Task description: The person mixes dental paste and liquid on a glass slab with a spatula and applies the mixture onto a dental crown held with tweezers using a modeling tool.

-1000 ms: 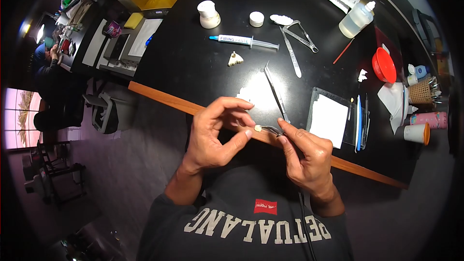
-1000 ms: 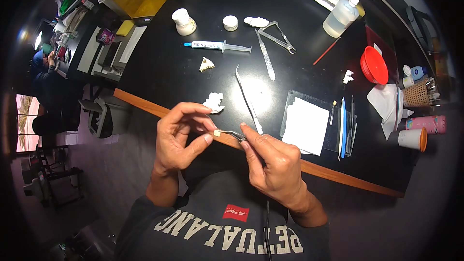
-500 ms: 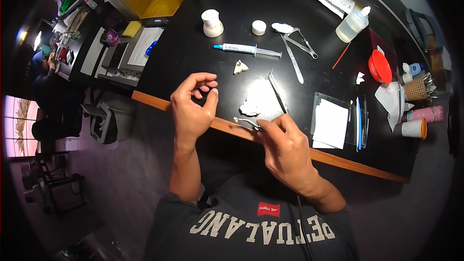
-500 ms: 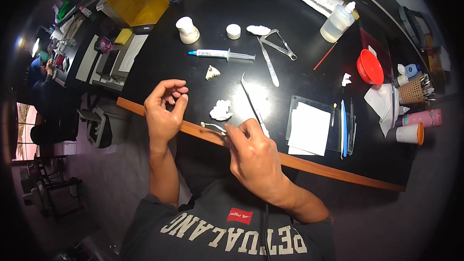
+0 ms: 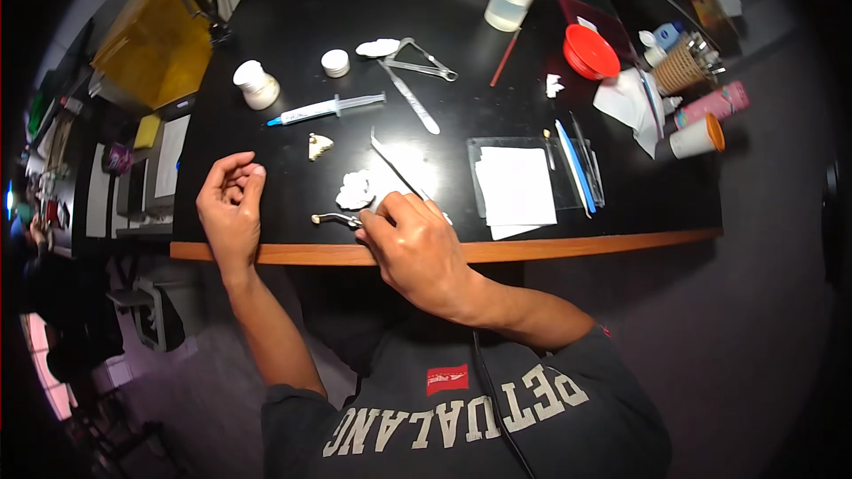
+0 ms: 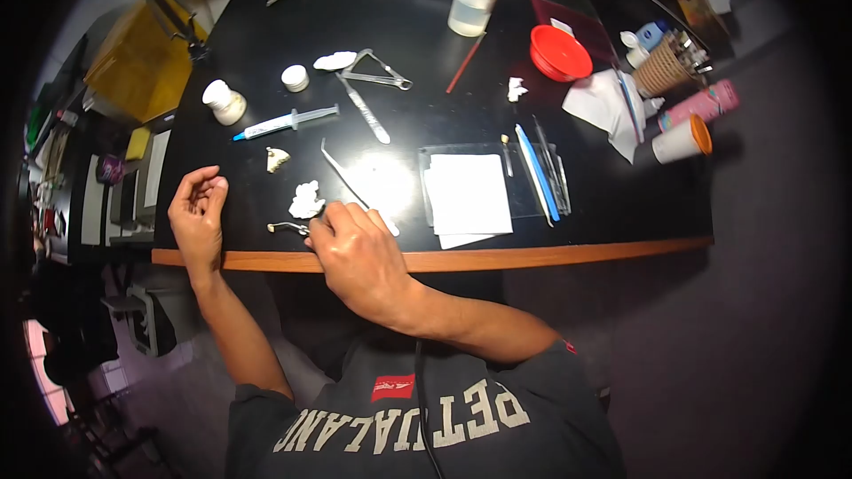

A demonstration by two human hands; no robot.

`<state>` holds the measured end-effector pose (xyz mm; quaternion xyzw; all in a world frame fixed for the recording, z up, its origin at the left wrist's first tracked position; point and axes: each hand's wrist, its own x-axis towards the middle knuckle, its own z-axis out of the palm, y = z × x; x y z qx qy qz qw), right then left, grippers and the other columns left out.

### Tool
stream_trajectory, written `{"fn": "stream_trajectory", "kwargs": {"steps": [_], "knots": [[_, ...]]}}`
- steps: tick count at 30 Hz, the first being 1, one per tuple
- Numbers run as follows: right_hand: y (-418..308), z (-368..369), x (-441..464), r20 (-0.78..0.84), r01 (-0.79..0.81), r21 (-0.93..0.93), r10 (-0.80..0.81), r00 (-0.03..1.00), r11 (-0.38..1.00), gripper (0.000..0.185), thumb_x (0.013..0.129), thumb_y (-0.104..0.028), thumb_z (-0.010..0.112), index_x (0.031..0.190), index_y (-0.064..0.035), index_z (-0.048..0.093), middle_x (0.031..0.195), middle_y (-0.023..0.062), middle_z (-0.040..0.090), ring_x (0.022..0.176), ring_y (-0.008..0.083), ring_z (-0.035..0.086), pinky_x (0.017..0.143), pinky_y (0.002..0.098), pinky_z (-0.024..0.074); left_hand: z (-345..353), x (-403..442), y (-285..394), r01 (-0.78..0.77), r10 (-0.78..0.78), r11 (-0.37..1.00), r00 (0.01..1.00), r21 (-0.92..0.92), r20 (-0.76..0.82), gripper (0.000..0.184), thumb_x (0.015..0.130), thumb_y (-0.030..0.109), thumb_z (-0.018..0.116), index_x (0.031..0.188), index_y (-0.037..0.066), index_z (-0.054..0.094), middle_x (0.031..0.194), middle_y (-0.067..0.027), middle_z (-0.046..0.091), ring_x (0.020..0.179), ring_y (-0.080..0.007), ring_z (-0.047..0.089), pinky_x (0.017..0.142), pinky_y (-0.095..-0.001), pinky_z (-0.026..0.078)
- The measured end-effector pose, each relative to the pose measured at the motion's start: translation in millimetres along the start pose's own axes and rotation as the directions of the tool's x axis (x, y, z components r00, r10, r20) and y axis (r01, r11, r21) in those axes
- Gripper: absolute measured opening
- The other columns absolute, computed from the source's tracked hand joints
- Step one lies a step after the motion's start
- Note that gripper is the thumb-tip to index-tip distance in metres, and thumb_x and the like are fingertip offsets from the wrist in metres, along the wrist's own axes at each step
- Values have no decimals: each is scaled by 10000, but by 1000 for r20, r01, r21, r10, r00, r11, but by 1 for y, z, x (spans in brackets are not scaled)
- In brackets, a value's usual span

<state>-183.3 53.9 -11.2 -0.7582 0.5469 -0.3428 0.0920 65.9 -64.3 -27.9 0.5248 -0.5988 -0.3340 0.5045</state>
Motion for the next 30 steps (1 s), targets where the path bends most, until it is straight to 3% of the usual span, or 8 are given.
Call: {"fn": "stream_trajectory", "kwargs": {"steps": [8,11,13,18,21,23,27,30], "knots": [[15,-48,-16,-76,43,132,-33,997,990,182,935,-105,830,1087,-16,785,918,104,681,824,282,690,753,403,550,-9,-12,-7,-8,8,1000,1000,-27,-9,213,997,17,788,1204,-19,753,948,35,669,809,-16,492,716,-189,394],[40,-86,-43,-176,-288,62,295,939,956,194,914,-112,828,1063,4,782,1012,148,691,854,320,692,799,440,546,-13,-17,-8,-23,22,999,999,-31,-26,201,1006,20,786,1199,-21,750,948,38,665,802,-5,475,706,-182,377],[67,-106,-54,-358,-364,-116,303,883,924,203,916,-68,818,1086,20,751,1025,176,683,915,338,679,821,452,542,-15,-18,-9,-33,32,999,999,-26,-34,198,1008,20,786,1198,-20,750,950,38,666,796,1,470,698,-178,370],[80,-111,-67,-337,-528,-193,449,827,827,336,905,-89,827,1218,-49,710,973,50,682,941,257,651,896,417,423,-13,-18,-10,-43,41,998,998,-38,-38,205,1011,5,784,1212,-16,748,956,32,674,779,14,480,678,-165,371],[80,-109,-67,-320,-534,-130,474,820,835,339,900,-74,825,1221,-51,718,933,48,681,885,241,649,903,407,420,-9,-20,-7,-32,24,996,995,-79,-95,211,1007,-8,786,1214,-17,749,944,34,672,780,19,503,686,-149,375],[80,-114,-65,-284,-525,15,507,814,851,349,888,26,808,1223,-25,727,914,51,685,857,174,635,856,347,493,-14,-22,-5,15,-21,997,997,-73,-71,223,1009,11,787,1229,-7,751,984,15,708,897,-37,626,833,-186,489],[73,-127,-53,-303,-425,228,478,824,876,253,979,6,775,1224,12,713,969,16,656,906,106,594,873,289,504,-6,-22,0,-15,-1,991,994,-134,-113,166,991,-36,773,1156,-25,765,907,49,671,760,26,462,683,-157,354],[83,-142,-25,-242,-399,321,482,842,859,202,1002,15,737,1202,16,708,986,4,645,924,88,586,862,263,495,-6,-23,2,-26,10,992,992,-123,-126,166,983,-38,775,1148,-25,767,901,45,678,762,20,469,687,-162,354]]}}
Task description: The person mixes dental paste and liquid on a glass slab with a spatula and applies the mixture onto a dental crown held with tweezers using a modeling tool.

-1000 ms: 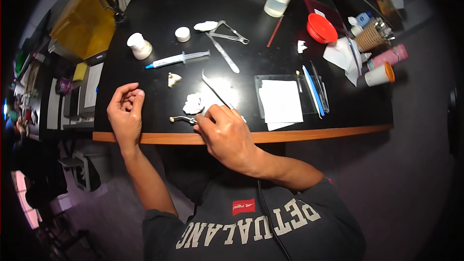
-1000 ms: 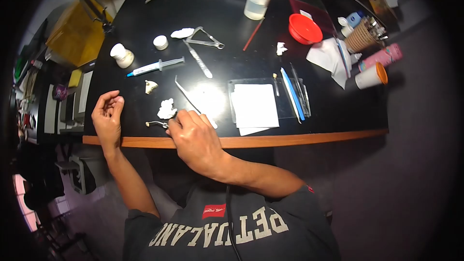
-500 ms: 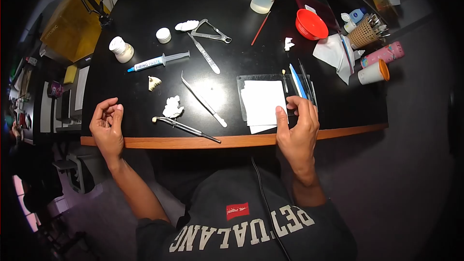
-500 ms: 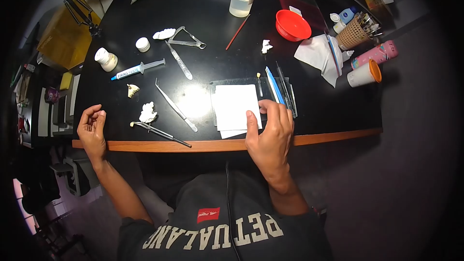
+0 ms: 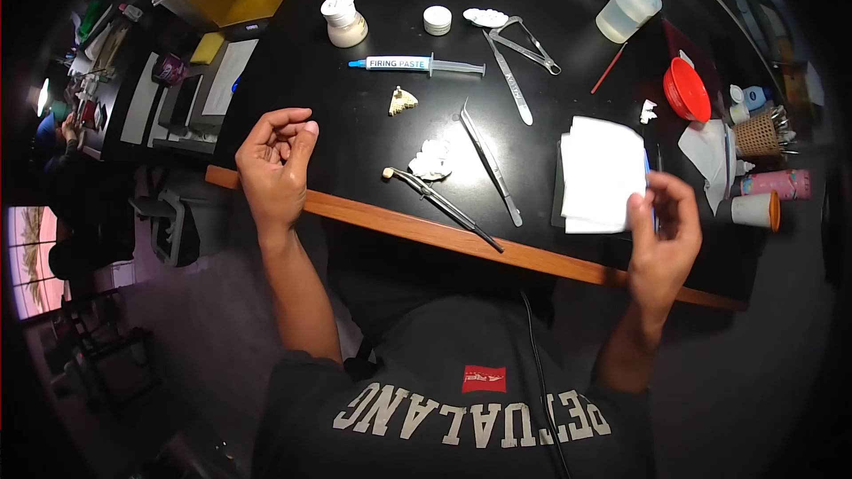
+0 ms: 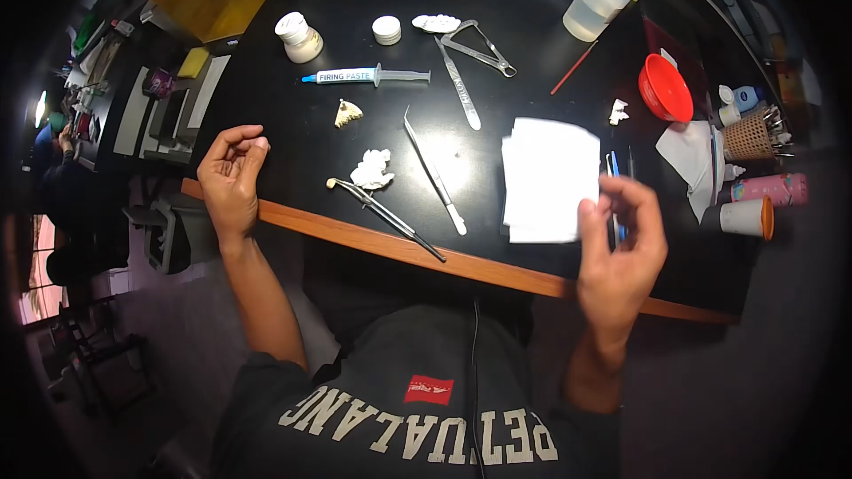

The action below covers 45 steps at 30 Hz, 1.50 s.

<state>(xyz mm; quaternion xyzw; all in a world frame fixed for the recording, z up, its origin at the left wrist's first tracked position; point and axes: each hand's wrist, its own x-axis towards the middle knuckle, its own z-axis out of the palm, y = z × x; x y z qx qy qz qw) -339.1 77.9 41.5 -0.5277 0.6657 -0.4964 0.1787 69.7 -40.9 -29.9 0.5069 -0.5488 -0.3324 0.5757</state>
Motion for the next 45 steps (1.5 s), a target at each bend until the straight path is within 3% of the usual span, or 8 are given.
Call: {"fn": "stream_trajectory", "kwargs": {"steps": [9,12,17,24,35,39,41,45], "knots": [[76,6,145,127,47,-114,-32,991,992,184,934,-54,816,1095,2,747,886,12,709,793,79,634,747,263,538,-3,7,-5,54,-54,998,998,-17,16,213,996,-8,784,1205,-23,749,972,22,678,794,11,527,708,-150,413],[55,0,141,81,118,-396,-94,992,911,231,908,-131,862,1057,19,770,847,49,738,762,105,660,739,276,557,-5,14,-4,100,-99,995,993,-10,61,279,999,2,785,1270,-29,725,1012,-2,694,876,-23,583,795,-166,478],[37,-63,109,57,145,-368,-133,989,919,147,982,-101,804,1056,21,770,883,26,738,820,78,626,785,255,522,-10,47,8,-2,-19,977,995,211,98,416,1002,54,796,1396,-11,681,1219,-93,707,982,-72,623,874,-206,522],[53,-118,51,-43,-67,-350,55,998,935,116,997,-105,796,1025,7,784,822,-51,651,744,32,483,665,233,408,29,120,13,-198,159,841,980,503,121,718,961,248,878,1554,-5,563,1478,-264,644,1404,-327,607,1135,-416,501],[59,-109,40,17,-65,-313,74,997,947,84,967,-66,809,992,11,786,797,-6,697,719,48,524,639,248,437,35,144,-31,-185,125,892,978,413,168,386,1077,185,749,1377,-51,687,1195,-131,781,1099,-154,734,993,-301,564],[49,-96,41,148,95,-368,-42,988,925,71,911,-23,814,960,29,806,835,98,726,684,154,623,640,310,494,12,142,-26,-253,250,953,967,167,44,361,1132,161,606,1410,-70,600,1306,-196,711,1221,-218,682,1061,-352,537],[45,-86,38,174,79,-372,-14,985,925,84,900,-39,828,961,19,823,849,125,727,732,224,671,685,362,527,16,121,3,-201,211,966,976,-162,45,402,1111,152,412,1426,-66,534,1320,-252,670,1261,-360,681,1081,-484,551],[58,-70,38,192,182,-517,-94,977,836,98,887,-67,836,949,8,838,869,159,715,825,331,696,783,444,552,13,67,33,-115,210,866,967,-487,145,526,1020,345,428,1352,-48,544,1179,-266,640,1107,-408,671,976,-522,564]]}}
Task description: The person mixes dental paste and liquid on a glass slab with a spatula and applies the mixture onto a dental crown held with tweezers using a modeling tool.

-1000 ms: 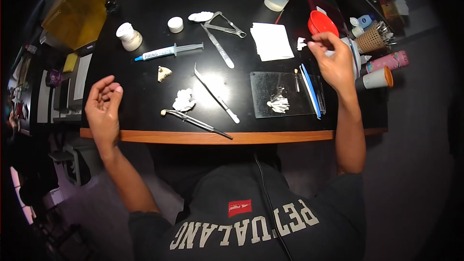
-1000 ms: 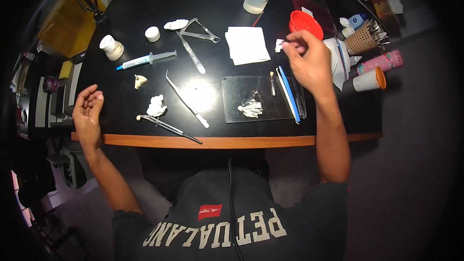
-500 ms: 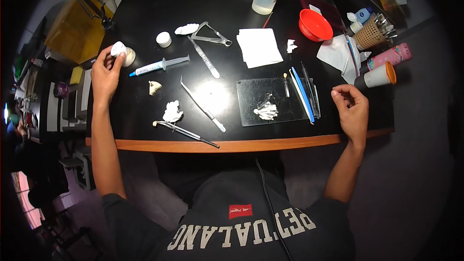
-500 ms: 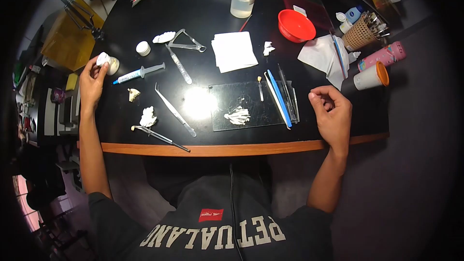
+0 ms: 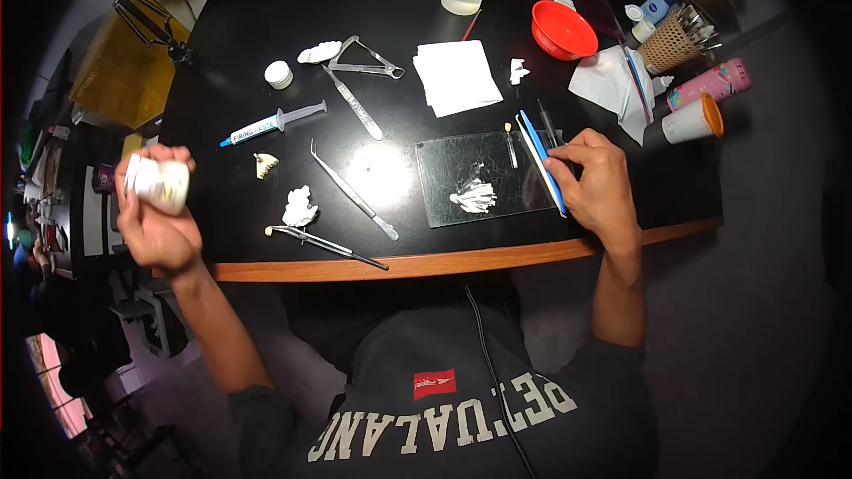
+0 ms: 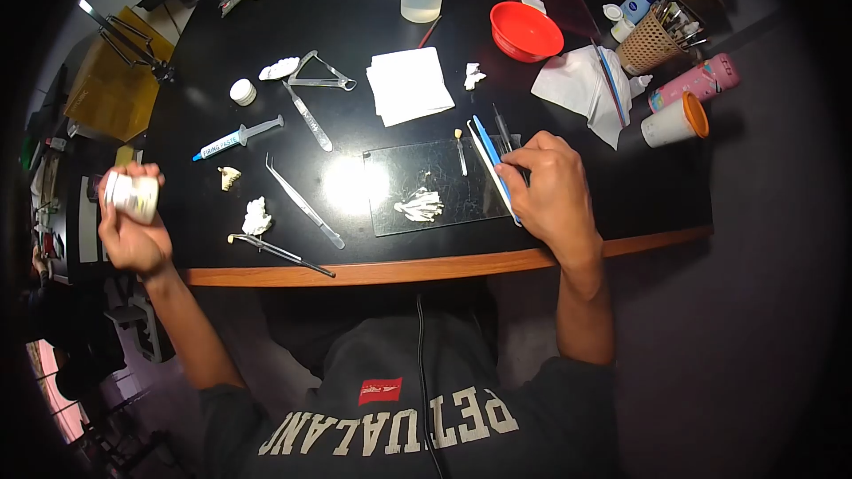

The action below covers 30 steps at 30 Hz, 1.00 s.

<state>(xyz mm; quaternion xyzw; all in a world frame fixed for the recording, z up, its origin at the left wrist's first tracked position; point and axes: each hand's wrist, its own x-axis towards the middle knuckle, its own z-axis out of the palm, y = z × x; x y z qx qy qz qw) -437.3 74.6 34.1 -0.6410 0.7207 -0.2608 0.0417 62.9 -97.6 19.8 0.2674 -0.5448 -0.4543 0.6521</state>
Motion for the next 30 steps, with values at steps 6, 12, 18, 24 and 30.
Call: {"fn": "stream_trajectory", "kwargs": {"steps": [6,12,18,24,30], "knots": [[-12,10,1,-18,-62,-138,60,998,989,109,869,-73,824,932,15,832,871,164,699,811,355,698,788,468,560,66,-63,18,66,-54,980,996,-189,71,536,1100,471,396,1231,-25,552,977,-229,614,880,-326,613,823,-462,536],[-25,16,4,-92,-226,-115,216,972,967,83,853,-75,788,883,2,795,874,163,698,800,367,718,762,472,574,107,-103,21,182,-181,953,983,-242,26,624,1162,519,314,1132,-40,589,890,-171,619,802,-294,646,764,-448,573],[-14,21,4,-183,-128,-8,125,975,992,64,867,-27,772,881,18,728,856,143,657,763,298,663,740,424,536,132,-120,15,294,-295,956,950,23,103,710,1165,428,248,1140,-147,664,838,-240,760,804,-318,740,811,-428,608],[-34,-2,2,-174,-88,341,155,972,936,48,1003,-4,733,1004,16,688,958,41,678,819,120,603,736,283,472,153,-120,15,74,-93,988,986,134,137,602,1111,347,393,1113,-159,719,840,-199,780,720,-235,775,636,-315,603],[-88,-14,-16,42,-70,754,59,997,653,115,1068,29,651,1180,8,631,995,65,687,954,110,690,867,244,532,155,-121,8,20,-83,968,965,249,247,650,1122,405,378,1104,-158,704,928,-222,777,785,-275,804,682,-340,635]]}}
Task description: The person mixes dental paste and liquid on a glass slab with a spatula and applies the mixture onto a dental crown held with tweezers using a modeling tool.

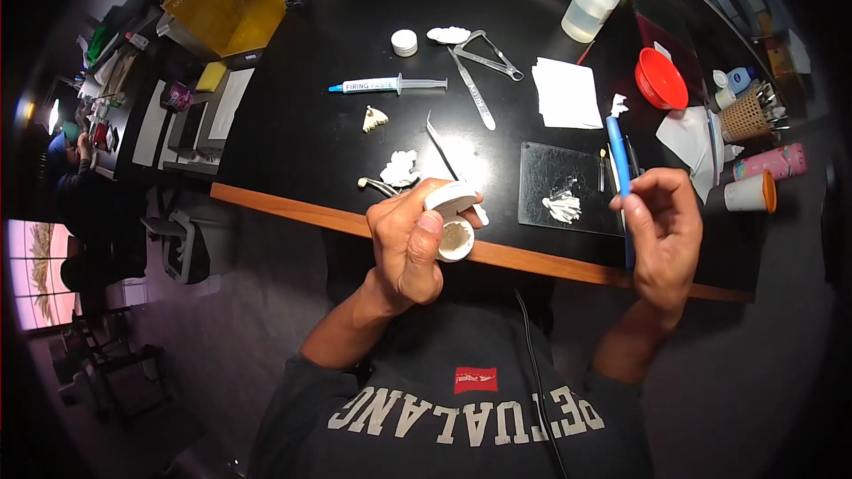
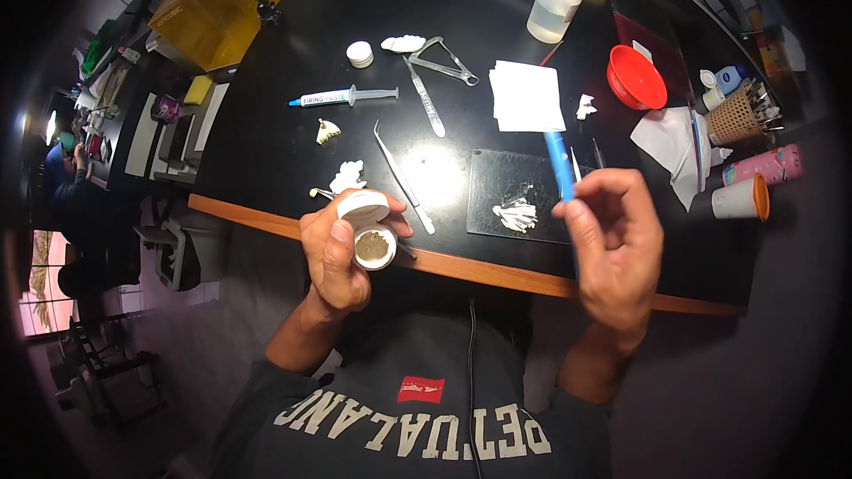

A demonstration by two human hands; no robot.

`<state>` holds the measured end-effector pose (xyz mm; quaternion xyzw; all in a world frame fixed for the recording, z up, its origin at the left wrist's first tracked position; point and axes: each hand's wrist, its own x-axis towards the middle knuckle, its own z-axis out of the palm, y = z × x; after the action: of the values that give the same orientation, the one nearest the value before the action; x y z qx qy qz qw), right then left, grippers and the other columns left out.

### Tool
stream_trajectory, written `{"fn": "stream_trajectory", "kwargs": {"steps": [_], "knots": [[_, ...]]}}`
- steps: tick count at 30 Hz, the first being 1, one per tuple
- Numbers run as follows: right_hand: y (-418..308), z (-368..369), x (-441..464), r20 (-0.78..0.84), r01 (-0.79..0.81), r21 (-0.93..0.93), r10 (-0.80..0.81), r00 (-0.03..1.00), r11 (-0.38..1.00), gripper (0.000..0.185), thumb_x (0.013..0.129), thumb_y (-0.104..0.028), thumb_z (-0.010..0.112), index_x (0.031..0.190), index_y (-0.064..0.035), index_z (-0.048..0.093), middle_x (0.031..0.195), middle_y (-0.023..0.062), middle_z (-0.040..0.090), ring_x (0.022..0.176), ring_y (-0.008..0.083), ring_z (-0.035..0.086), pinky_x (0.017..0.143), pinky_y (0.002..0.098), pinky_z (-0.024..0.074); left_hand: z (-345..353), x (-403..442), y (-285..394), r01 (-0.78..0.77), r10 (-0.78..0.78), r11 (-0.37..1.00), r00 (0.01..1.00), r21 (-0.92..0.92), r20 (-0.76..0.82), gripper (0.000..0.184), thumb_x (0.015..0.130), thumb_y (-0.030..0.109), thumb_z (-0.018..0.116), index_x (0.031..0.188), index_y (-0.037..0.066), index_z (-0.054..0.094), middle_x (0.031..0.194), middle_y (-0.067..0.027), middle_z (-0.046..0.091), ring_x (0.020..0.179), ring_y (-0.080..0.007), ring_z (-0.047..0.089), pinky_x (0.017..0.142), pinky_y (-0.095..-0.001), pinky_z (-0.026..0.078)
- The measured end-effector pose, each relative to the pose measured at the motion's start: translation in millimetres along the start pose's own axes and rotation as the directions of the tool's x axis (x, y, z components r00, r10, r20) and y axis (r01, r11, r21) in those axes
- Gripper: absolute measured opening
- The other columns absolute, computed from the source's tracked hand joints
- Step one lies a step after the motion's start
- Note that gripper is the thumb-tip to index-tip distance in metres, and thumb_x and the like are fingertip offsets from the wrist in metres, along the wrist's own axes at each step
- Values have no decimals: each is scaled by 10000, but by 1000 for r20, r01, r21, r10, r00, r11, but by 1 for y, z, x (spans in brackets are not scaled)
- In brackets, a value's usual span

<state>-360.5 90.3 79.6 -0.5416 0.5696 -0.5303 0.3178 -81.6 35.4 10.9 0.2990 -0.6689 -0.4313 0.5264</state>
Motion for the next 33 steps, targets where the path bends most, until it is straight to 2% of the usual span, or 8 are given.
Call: {"fn": "stream_trajectory", "kwargs": {"steps": [3,6,8,10,14,18,24,33], "knots": [[-3,6,-4,181,113,207,-151,972,972,144,942,68,610,990,35,742,925,132,709,862,167,681,836,290,534,8,3,2,62,-66,994,997,-95,-43,522,1076,301,442,1068,-136,727,821,-194,757,688,-234,758,640,-326,586],[-2,9,-5,310,-147,638,-77,948,756,192,876,44,637,1021,94,753,895,201,724,795,204,677,738,304,538,7,4,3,95,-95,995,995,-12,31,619,1109,385,385,1110,-136,721,899,-202,773,763,-230,773,680,-302,599],[15,8,-13,340,-164,618,-73,938,769,235,881,-65,811,1055,83,756,879,177,731,764,190,663,682,288,495,8,4,3,144,-144,990,988,6,63,596,1106,357,388,1115,-137,721,875,-189,771,756,-222,763,683,-305,595],[23,23,-11,244,42,708,-300,922,705,300,937,-192,871,1062,53,751,878,146,721,749,173,649,677,281,479,10,6,4,184,-187,982,979,39,79,574,1105,329,389,1120,-138,721,859,-180,770,748,-214,756,681,-309,591],[6,35,-20,-8,326,266,-336,942,907,284,1055,-257,777,1068,21,721,866,107,676,768,172,655,700,287,497,12,13,9,217,-234,967,963,132,133,535,1105,288,391,1125,-134,720,858,-178,771,734,-198,752,664,-322,580],[12,42,-26,44,222,323,-249,967,920,382,1140,-338,630,1245,28,594,891,139,688,776,161,648,711,281,500,13,20,11,317,-333,943,918,105,215,390,1106,229,485,990,-64,714,651,-159,646,556,-231,638,551,-376,453],[12,32,-22,61,324,185,-340,938,928,568,1176,-479,495,1135,40,721,852,113,667,723,154,620,678,286,460,12,32,17,404,-386,914,840,35,382,514,1128,253,357,1041,-110,711,798,-174,729,681,-220,739,664,-336,560],[27,34,-10,133,400,233,-436,890,886,392,1140,-342,624,1045,26,721,868,125,710,724,185,630,676,322,490,22,27,9,208,-228,974,906,94,357,402,1122,209,474,972,-75,717,684,-170,671,599,-231,644,591,-391,474]]}}
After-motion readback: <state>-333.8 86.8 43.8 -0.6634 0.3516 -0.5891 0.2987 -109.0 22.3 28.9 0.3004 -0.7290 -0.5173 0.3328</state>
